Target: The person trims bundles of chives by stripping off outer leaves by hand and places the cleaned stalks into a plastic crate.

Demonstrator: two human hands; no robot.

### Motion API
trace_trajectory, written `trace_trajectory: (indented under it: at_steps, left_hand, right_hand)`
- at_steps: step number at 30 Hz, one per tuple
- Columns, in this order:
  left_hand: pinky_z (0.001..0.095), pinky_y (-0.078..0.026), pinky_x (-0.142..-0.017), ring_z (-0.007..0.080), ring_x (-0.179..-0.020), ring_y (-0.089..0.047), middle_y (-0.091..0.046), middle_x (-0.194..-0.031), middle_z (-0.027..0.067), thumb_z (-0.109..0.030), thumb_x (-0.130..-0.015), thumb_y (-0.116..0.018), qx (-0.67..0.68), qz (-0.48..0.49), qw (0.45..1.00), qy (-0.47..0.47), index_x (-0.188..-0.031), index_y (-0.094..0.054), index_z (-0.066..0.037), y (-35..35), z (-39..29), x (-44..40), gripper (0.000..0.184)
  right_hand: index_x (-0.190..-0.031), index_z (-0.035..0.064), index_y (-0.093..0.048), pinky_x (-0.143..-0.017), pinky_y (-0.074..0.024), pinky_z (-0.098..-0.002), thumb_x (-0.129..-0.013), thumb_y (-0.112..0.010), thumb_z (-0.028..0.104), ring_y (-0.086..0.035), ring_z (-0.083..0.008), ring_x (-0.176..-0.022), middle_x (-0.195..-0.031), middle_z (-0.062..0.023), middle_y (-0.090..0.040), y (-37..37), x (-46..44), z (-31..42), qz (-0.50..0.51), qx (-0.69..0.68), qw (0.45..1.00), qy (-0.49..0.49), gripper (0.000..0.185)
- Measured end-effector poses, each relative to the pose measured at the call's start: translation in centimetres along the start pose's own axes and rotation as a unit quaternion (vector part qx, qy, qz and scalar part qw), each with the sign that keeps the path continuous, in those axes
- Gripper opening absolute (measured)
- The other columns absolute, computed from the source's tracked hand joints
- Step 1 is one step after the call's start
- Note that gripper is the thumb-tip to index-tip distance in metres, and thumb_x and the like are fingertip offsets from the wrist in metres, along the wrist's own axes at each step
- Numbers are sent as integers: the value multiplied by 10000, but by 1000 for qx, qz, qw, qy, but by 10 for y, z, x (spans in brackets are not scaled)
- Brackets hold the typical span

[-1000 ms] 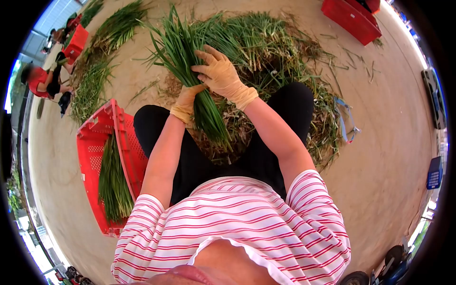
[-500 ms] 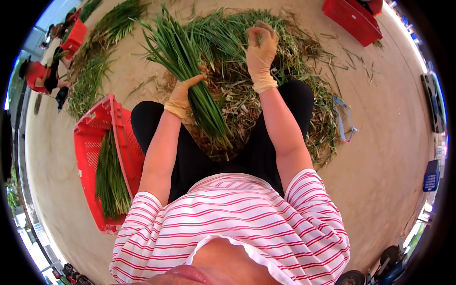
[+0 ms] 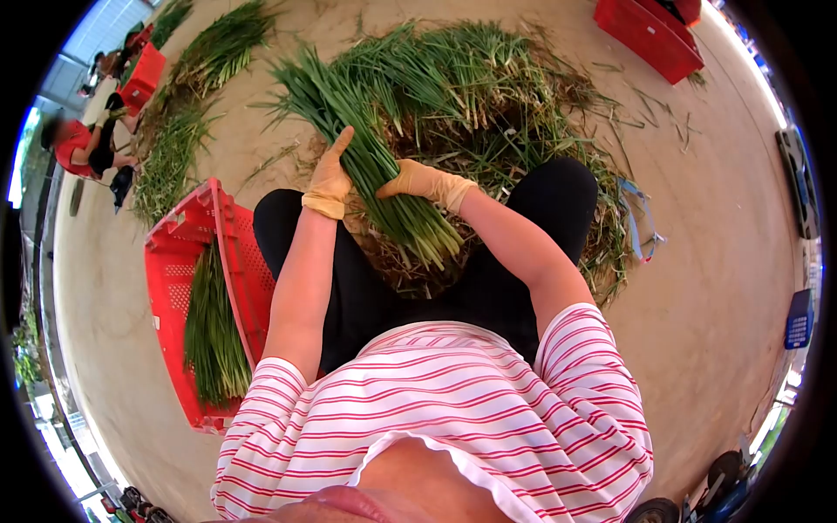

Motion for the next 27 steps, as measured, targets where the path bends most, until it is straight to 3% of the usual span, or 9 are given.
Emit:
trace_trajectory:
  at_steps: [4,7,13,19,21,22,24,25,27]
  left_hand:
    - [358,-478,-828,198,-960,-574,-595,-1051,90,-216,-747,-723,-135,-4,990,-30,-1084,-558,-50,-6,-2,7,411]
    - [362,-509,-760,195,-875,-604,-608,-1014,70,-185,-717,-747,-80,42,996,-9,-1102,-554,-59,-5,6,2,448]
    - [352,-515,-763,207,-883,-607,-627,-957,74,-124,-729,-721,-27,147,988,-24,-1152,-534,-61,-37,-4,17,466]
    - [321,-514,-721,192,-811,-615,-621,-958,71,-74,-724,-710,-117,199,973,-20,-1111,-559,-61,-35,3,12,416]
    - [308,-507,-698,181,-783,-613,-629,-923,66,-51,-722,-705,-158,168,972,-51,-1051,-591,-55,-30,5,8,348]
    - [294,-503,-662,170,-743,-610,-631,-900,71,-37,-721,-699,-183,126,974,-53,-1004,-610,-36,-17,11,0,296]
    - [289,-501,-644,170,-737,-608,-626,-890,68,-44,-732,-688,-197,117,973,-23,-1020,-597,-27,-15,15,1,303]
    - [284,-499,-626,169,-732,-606,-621,-879,65,-51,-743,-678,-212,106,972,3,-1036,-583,-18,-15,17,2,310]
    - [286,-500,-629,170,-730,-606,-618,-882,71,-38,-739,-674,-226,110,968,10,-1030,-586,-16,-18,20,3,304]
  right_hand:
    - [-1086,9,-569,-702,-502,-289,-719,-723,160,-602,-143,-793,-939,-67,-634,6,7,15,-11,17,1000,9,425]
    - [-1104,10,-555,-711,-500,-287,-717,-728,170,-598,-137,-807,-946,-64,-632,-3,10,10,29,-9,999,-43,452]
    - [-1087,26,-568,-717,-494,-281,-717,-729,174,-594,-141,-813,-923,-64,-634,-7,15,14,17,10,1000,-22,430]
    - [-1148,37,-540,-881,-417,-358,-698,-723,399,-551,-226,-991,-1056,-99,-597,-8,16,13,2,185,983,9,606]
    - [-1173,36,-515,-846,-427,-334,-731,-680,444,-548,-223,-953,-1067,-114,-582,18,21,30,-83,435,897,3,624]
    - [-1124,18,-555,-815,-440,-325,-723,-655,493,-575,-240,-901,-1004,-133,-615,33,25,50,-87,421,902,34,628]
    - [-991,14,-624,-741,-460,-308,-765,-660,375,-592,-208,-790,-849,-111,-639,71,55,92,-284,377,877,93,427]
    - [-980,37,-632,-738,-459,-281,-815,-626,266,-592,-189,-786,-871,-97,-637,87,69,101,-391,303,858,140,283]
    - [-942,99,-661,-756,-465,-301,-826,-600,248,-591,-242,-878,-921,-76,-630,97,85,117,-468,229,795,312,198]
Point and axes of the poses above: each hand's wrist, its own x-axis away from the middle knuckle, its own y-axis out of the back of the hand, z = x × y, the point moved 6 cm from there along -x, towards the middle knuckle
